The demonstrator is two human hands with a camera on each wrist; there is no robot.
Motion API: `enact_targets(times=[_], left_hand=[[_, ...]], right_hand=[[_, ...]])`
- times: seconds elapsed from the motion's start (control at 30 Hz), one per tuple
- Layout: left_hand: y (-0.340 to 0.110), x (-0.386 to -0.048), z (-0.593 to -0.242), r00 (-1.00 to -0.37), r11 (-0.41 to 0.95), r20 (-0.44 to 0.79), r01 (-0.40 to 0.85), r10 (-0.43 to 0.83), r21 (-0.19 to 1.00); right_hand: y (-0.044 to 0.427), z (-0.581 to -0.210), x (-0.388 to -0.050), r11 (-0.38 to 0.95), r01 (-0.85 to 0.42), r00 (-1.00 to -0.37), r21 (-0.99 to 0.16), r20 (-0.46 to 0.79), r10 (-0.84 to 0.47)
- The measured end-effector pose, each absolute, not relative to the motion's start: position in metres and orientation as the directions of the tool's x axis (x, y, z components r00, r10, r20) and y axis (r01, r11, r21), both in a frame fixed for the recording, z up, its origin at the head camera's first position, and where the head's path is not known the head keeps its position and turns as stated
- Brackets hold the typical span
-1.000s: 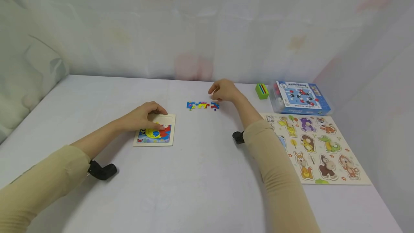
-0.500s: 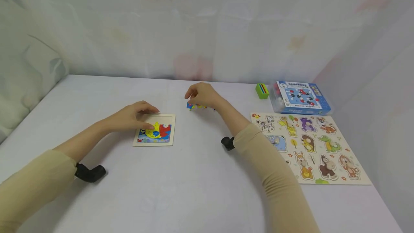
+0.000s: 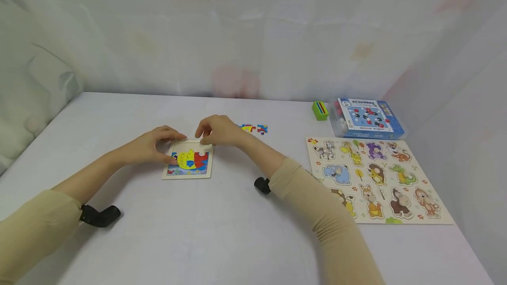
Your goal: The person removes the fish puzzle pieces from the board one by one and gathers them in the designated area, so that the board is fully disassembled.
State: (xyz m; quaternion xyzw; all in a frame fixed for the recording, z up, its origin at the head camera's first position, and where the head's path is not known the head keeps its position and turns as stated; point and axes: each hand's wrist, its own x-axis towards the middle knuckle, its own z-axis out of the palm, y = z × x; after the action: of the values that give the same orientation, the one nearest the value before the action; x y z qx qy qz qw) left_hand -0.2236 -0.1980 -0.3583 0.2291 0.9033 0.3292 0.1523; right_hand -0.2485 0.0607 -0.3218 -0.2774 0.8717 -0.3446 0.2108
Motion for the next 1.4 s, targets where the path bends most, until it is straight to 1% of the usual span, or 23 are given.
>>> enact_targets(times=[0.3,0.63,0.9,1.13,1.4], left_hand=[[-0.202,-0.221,-0.360,-0.838,0.672,-0.144,0.305,0.526,0.675],[-0.202,-0.225,-0.365,-0.829,0.660,-0.127,0.331,0.545,0.674],[-0.201,-0.225,-0.367,-0.825,0.658,-0.113,0.350,0.554,0.667],[-0.202,-0.225,-0.368,-0.821,0.650,-0.110,0.354,0.560,0.672],[-0.202,-0.224,-0.369,-0.817,0.648,-0.113,0.356,0.566,0.674]], right_hand=[[0.035,-0.321,-0.239,0.604,-0.405,-0.697,-0.686,-0.196,-0.690],[0.019,-0.327,-0.236,0.622,-0.445,-0.668,-0.645,-0.224,-0.710],[0.016,-0.333,-0.230,0.621,-0.473,-0.662,-0.625,-0.214,-0.718],[0.015,-0.338,-0.228,0.624,-0.457,-0.679,-0.634,-0.204,-0.705],[0.014,-0.341,-0.226,0.625,-0.465,-0.680,-0.627,-0.199,-0.706]])
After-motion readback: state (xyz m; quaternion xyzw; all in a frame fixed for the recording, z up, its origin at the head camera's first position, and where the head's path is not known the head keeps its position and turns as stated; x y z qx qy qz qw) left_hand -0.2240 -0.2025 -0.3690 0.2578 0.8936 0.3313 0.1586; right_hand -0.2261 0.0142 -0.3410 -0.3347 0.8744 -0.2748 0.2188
